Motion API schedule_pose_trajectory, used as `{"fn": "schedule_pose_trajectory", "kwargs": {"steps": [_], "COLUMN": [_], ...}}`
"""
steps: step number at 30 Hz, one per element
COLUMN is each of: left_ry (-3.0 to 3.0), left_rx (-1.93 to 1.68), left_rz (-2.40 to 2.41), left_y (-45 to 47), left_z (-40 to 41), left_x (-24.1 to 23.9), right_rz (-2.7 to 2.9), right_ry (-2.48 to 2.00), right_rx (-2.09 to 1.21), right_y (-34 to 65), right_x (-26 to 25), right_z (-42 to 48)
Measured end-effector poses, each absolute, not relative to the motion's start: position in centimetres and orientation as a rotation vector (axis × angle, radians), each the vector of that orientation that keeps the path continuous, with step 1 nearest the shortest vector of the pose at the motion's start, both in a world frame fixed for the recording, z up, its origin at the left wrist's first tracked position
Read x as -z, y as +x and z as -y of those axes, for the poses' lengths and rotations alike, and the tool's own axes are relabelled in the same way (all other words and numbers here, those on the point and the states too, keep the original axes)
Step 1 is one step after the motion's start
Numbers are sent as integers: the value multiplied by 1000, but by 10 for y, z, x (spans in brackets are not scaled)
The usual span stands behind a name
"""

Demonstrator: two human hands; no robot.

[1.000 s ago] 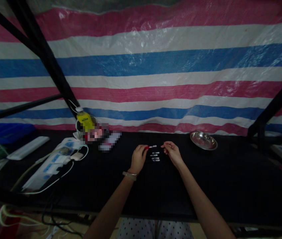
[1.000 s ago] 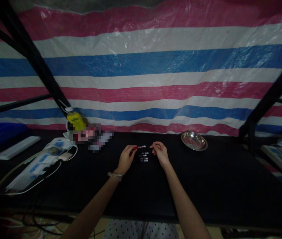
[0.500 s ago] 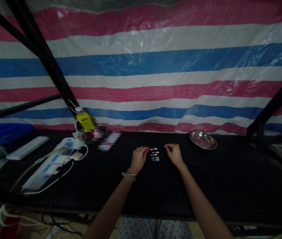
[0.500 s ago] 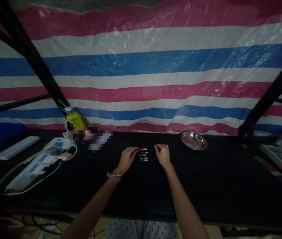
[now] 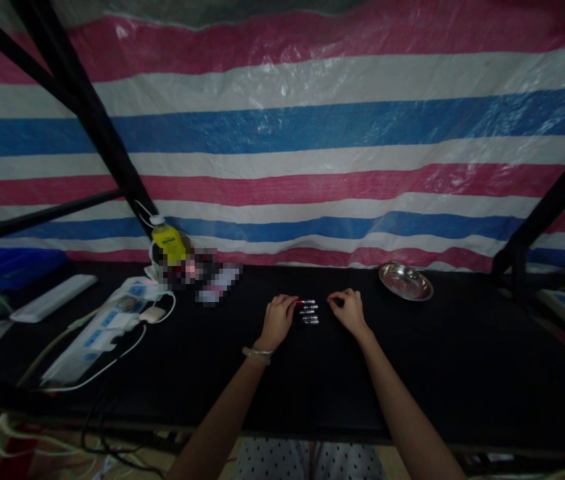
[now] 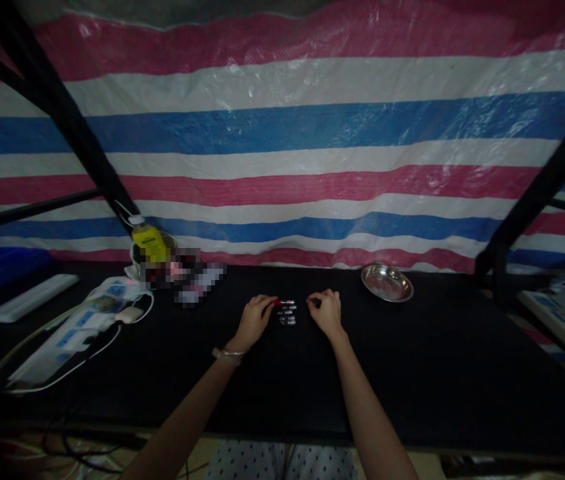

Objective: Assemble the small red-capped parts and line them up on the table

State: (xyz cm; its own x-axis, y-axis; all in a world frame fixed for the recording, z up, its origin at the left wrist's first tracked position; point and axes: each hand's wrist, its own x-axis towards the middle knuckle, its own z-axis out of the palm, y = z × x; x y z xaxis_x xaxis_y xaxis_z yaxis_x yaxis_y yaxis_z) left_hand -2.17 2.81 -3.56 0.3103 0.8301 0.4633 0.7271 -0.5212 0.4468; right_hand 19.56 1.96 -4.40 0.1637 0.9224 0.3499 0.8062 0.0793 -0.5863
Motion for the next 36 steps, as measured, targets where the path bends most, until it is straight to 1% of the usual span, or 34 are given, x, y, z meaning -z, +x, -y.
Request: {"fn": "schedule_pose_trajectory", "kwargs": {"steps": [9,20,26,36], "left_ry": [2428,2610,2634,2625], "left_rx": [-979,-706,-621,-665], "left_rz": [-1439,-1353,-1359,-1307], "left_y": [-21,-19,-18,-14], "left_z": [-27,-12,-14,-27], "left_x": [35,28,29,31], "right_rz": [1616,1614,1658,1703], "right_ry": [-1809,-1851,-1836,-1813], "right_rx": [-194,-165,-137,-88], "right_y": [192,188,185,186], "right_x": [36,32,30,33], "right_z": [-14,-11,-9,-8]}}
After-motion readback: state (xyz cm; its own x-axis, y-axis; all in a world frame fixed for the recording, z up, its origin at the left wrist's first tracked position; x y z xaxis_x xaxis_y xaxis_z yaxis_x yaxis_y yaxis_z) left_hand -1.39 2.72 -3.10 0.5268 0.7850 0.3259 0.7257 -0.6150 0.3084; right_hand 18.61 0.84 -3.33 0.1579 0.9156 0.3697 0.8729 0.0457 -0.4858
